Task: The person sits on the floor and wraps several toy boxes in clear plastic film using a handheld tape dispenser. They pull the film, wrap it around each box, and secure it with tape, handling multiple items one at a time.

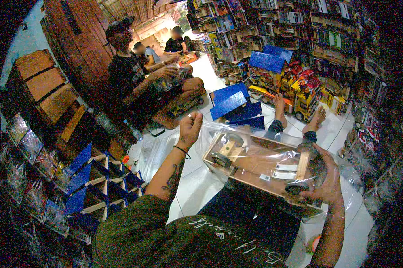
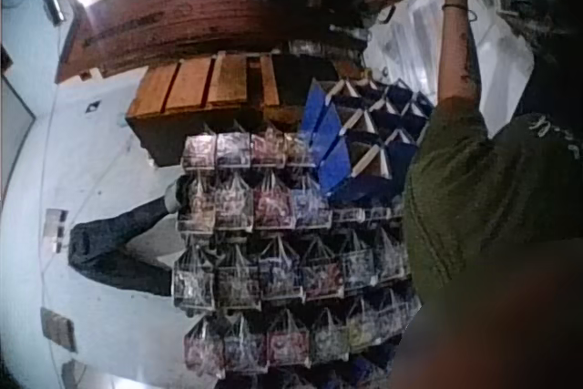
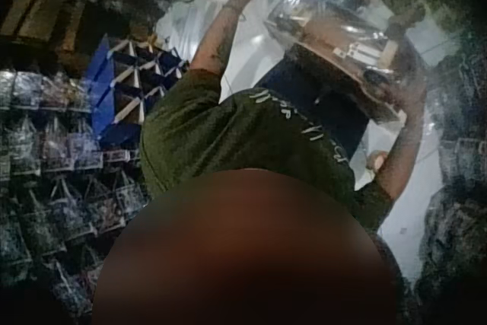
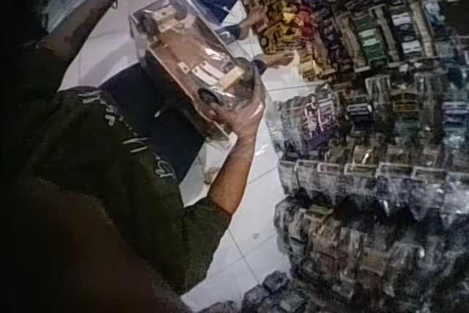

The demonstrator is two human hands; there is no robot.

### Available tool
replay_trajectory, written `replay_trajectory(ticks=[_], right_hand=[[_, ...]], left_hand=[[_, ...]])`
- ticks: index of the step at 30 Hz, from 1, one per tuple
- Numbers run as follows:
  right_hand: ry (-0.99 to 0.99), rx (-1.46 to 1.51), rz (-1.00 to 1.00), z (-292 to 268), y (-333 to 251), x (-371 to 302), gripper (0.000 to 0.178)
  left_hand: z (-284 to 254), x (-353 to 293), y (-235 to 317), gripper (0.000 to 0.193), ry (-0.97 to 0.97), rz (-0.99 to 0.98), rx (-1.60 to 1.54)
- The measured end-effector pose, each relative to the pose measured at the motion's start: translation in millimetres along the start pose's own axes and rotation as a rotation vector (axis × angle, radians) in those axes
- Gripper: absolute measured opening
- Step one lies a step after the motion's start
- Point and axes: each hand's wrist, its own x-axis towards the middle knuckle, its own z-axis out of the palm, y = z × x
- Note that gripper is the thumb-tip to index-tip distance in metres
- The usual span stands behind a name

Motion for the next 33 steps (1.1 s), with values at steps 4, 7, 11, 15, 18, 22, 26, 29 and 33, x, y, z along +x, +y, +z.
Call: replay_trajectory(ticks=[4,7,11,15,18,22,26,29,33], right_hand=[[-0.044,-0.011,-0.007,0.7,1.3,1.9,0.118],[-0.008,0.015,-0.028,1.8,7.6,-1.6,0.119],[-0.071,0.177,0.07,2.2,16.3,-4.8,0.125],[-0.09,0.216,0.046,4.3,20.0,-3.4,0.126],[-0.112,0.291,0.025,7.6,20.2,-2.1,0.128],[-0.082,0.412,0.055,10.6,21.0,-2.0,0.128],[-0.086,0.288,0.016,10.2,23.9,-1.8,0.128],[-0.109,0.272,0.022,7.6,24.6,-1.8,0.127],[-0.142,0.311,0.056,-3.3,24.0,-3.3,0.116]], left_hand=[[-0.1,4.4,3.7,0.031,0.054,-0.012,0.01],[-5.9,8.5,9.5,0.021,-0.051,0.073,-0.084],[-19.9,16.9,10.1,0.022,-0.227,-0.036,-0.163],[-43.5,68.2,-17.1,0.033,-0.219,-0.146,-0.195],[-84.8,158.1,-52.3,0.039,-0.082,0.182,0.136],[-162.5,325.2,-67.4,0.053,-0.388,-0.227,0.735],[-162.4,375.4,-2.0,0.051,-0.515,-0.115,0.95],[-113.3,292.0,75.6,0.045,-0.602,0.254,0.753],[-69.6,107.9,111.6,0.078,-0.948,0.195,0.365]])
